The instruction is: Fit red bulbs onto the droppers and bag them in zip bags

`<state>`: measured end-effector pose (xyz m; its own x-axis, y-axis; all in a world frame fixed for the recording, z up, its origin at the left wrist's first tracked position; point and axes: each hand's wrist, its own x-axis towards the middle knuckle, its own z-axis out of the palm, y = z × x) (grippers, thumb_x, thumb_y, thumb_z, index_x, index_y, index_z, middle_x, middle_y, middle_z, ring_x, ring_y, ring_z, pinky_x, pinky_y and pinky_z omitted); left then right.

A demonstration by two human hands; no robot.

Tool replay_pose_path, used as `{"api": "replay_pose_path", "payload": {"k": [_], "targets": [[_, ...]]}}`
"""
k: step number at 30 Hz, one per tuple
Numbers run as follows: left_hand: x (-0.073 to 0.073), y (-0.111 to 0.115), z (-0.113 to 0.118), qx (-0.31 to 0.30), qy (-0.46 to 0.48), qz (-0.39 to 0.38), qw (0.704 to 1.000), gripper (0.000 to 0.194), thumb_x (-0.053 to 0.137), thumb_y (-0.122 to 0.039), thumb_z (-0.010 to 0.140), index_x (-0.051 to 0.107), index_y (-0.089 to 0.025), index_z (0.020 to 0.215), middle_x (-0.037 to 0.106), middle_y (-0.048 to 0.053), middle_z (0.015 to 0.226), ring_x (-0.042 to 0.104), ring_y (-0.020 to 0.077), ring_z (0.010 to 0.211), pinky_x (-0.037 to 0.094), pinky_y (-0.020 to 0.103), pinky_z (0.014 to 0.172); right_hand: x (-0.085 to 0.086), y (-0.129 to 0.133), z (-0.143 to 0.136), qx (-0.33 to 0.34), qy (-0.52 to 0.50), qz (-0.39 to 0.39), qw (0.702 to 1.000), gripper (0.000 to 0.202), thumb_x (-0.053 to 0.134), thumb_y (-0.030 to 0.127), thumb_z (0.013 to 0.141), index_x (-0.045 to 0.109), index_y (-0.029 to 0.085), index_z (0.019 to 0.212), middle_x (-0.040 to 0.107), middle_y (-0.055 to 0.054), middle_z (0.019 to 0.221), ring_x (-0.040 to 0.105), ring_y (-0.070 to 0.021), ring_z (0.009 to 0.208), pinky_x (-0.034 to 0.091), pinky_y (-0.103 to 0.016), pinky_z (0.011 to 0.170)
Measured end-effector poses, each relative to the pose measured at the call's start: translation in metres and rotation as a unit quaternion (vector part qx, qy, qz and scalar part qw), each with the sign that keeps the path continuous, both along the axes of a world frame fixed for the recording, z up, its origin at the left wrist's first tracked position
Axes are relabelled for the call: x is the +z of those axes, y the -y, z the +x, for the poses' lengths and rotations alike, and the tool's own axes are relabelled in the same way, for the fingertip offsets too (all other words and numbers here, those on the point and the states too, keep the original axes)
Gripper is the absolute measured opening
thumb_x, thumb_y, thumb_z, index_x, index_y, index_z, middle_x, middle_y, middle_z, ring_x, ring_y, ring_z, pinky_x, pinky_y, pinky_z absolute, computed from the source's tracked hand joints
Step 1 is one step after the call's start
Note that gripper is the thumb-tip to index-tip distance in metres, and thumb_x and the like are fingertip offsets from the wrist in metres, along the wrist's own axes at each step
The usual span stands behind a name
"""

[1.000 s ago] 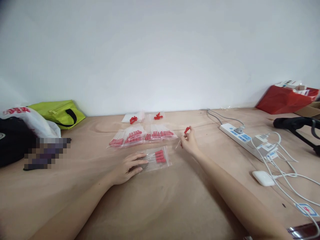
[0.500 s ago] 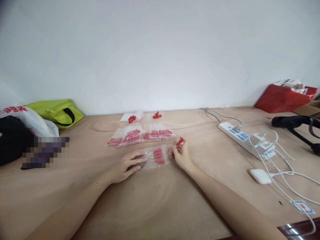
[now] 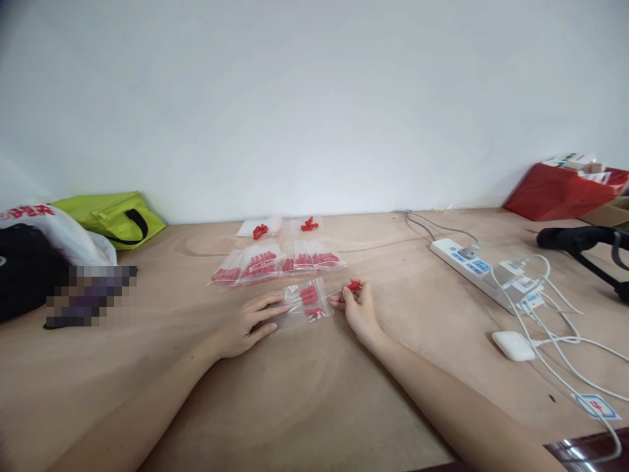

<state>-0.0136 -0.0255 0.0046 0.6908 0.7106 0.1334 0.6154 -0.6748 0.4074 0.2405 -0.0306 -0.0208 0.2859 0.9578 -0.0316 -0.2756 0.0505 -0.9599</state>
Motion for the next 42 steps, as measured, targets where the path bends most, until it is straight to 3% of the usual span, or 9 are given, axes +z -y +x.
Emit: {"api": "replay_pose_path", "payload": {"k": [9,15,19,27,32,38,42], "targets": [[0.002,0.002,0.001,0.008,0.003,-0.003,1.0,0.037,0.043,-0.03,0.087,0.046,-0.028,0.123,0.038,0.004,0.135,0.035,0.0221,0.123,0.031,0.041,0.101,-0.001,0.002,-0.007,0.048,0.056,0.015,0.997,0.045,0.065,0.049,0.06,0.037,0.023,0.083,0.056,0.005,0.066,0.059,-0.0129,0.058,0.051,-0.029,0.057],[0.001,0.001,0.001,0.015,0.011,-0.012,1.0,0.037,0.043,-0.031,0.087,0.044,-0.027,0.124,0.038,0.004,0.135,0.035,0.0218,0.123,0.031,0.041,0.102,-0.003,0.0,-0.005,0.086,0.167,-0.016,0.982,0.033,0.069,0.043,0.056,0.054,0.017,0.07,0.062,-0.002,0.065,0.057,-0.0142,0.058,0.045,-0.027,0.055],[0.002,0.001,0.002,0.013,0.017,-0.01,1.0,0.038,0.043,-0.031,0.087,0.044,-0.027,0.124,0.04,0.004,0.134,0.036,0.0211,0.123,0.031,0.04,0.101,-0.003,-0.001,-0.002,0.161,0.225,-0.01,0.961,0.026,0.061,0.041,0.064,0.064,0.016,0.072,0.067,-0.004,0.073,0.059,-0.0163,0.065,0.045,-0.028,0.06],[0.0,0.0,0.0,0.003,0.001,-0.003,1.0,0.034,0.042,-0.025,0.087,0.05,-0.031,0.119,0.042,0.002,0.132,0.037,0.0224,0.122,0.031,0.042,0.101,-0.003,-0.004,0.003,0.212,0.222,-0.003,0.952,0.011,0.063,0.018,0.058,0.059,0.016,0.068,0.058,0.004,0.058,0.049,-0.0076,0.049,0.04,-0.021,0.05],[-0.002,-0.001,0.0,-0.008,-0.01,0.014,1.0,0.036,0.042,-0.024,0.087,0.049,-0.033,0.121,0.042,0.002,0.132,0.036,0.0224,0.122,0.032,0.044,0.1,-0.004,-0.009,0.008,0.286,0.248,0.024,0.925,0.013,0.064,0.027,0.062,0.064,0.015,0.068,0.057,0.003,0.054,0.048,-0.0083,0.05,0.038,-0.021,0.048],[-0.004,-0.003,-0.001,-0.014,-0.015,0.04,0.999,0.038,0.043,-0.023,0.087,0.046,-0.033,0.123,0.042,0.003,0.132,0.038,0.0224,0.121,0.034,0.045,0.099,-0.01,-0.01,0.001,0.249,0.251,0.047,0.934,0.019,0.06,0.032,0.069,0.062,0.015,0.075,0.064,-0.003,0.072,0.057,-0.013,0.064,0.045,-0.026,0.059],[-0.004,-0.003,-0.002,-0.018,-0.016,0.053,0.998,0.038,0.043,-0.021,0.087,0.046,-0.032,0.123,0.044,0.003,0.131,0.039,0.021,0.121,0.034,0.044,0.098,-0.005,-0.008,-0.001,0.25,0.217,0.028,0.943,0.021,0.055,0.036,0.072,0.055,0.016,0.079,0.061,0.0,0.066,0.052,-0.0084,0.05,0.041,-0.021,0.046]]}}
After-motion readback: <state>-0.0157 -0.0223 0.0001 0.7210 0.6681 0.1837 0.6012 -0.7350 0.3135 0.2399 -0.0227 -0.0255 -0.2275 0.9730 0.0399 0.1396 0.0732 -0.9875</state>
